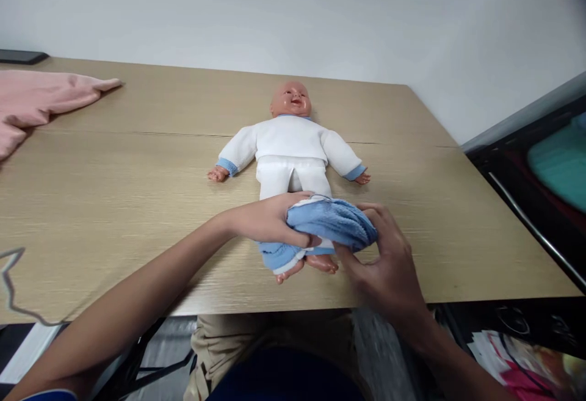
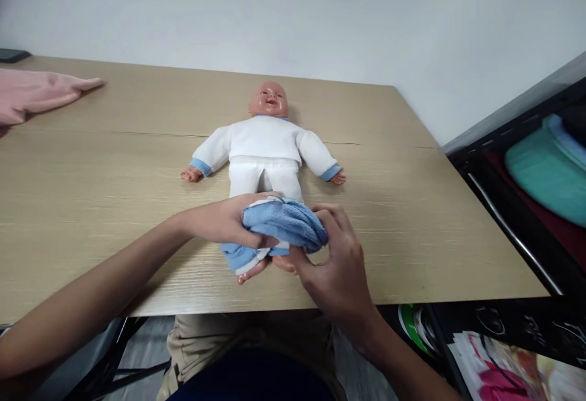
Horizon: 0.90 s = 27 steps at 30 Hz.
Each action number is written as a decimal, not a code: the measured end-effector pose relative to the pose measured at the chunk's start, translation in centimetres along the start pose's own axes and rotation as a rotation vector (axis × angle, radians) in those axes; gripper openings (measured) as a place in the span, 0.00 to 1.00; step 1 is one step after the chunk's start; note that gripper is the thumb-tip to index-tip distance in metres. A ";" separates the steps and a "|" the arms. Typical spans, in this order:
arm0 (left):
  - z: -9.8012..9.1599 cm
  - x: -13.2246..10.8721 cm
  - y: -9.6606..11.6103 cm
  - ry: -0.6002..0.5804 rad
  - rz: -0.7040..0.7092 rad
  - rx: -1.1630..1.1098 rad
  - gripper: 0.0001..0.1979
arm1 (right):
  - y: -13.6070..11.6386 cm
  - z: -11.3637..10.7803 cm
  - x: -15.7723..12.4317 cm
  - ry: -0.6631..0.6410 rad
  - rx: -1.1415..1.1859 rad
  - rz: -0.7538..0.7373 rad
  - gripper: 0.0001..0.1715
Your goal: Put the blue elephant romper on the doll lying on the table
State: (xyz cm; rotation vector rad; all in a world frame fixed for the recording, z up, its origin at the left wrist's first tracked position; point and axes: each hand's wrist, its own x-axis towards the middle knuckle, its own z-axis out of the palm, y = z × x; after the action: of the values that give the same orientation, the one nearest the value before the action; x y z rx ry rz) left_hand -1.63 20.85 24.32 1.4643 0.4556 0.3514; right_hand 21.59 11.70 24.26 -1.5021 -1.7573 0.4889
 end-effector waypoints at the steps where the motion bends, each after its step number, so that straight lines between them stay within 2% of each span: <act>1: 0.1 0.1 0.0 0.047 0.027 0.046 0.15 | 0.2 -0.1 -0.1 0.022 -0.024 0.010 0.09; 4: 0.6 0.4 0.1 0.135 0.007 0.164 0.13 | 0.8 -0.5 -0.4 -0.073 -0.046 0.164 0.13; 7: 1.3 0.4 0.5 0.207 -0.131 0.326 0.15 | 1.1 -0.9 -0.6 -0.250 -0.078 0.279 0.16; 11: 2.4 0.3 0.7 0.195 -0.293 0.553 0.15 | 1.2 -1.1 -0.8 -0.411 -0.078 0.354 0.21; 15: 3.3 0.3 0.3 0.136 -0.327 0.747 0.17 | 1.7 -0.9 -1.1 -0.549 -0.044 0.395 0.24; 18: 3.6 0.1 -0.1 0.076 -0.286 0.813 0.21 | 2.4 -0.9 -1.7 -0.559 0.007 0.355 0.23; 21: 3.2 -0.1 -0.5 0.029 -0.227 0.751 0.24 | 3.2 -0.9 -2.5 -0.561 0.123 0.357 0.23; 24: 2.7 -0.3 -0.9 0.068 -0.158 0.608 0.27 | 4.0 -0.4 -3.5 -0.524 0.273 0.345 0.27; 27: 2.3 -0.5 -1.2 0.102 -0.065 0.475 0.30 | 5.0 0.7 -4.5 -0.421 0.375 0.292 0.30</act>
State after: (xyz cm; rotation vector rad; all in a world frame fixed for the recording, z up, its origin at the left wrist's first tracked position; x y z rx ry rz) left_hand -0.98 18.52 23.29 1.8919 0.7012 0.2765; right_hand 24.44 8.72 18.95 -1.4549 -1.6265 1.2874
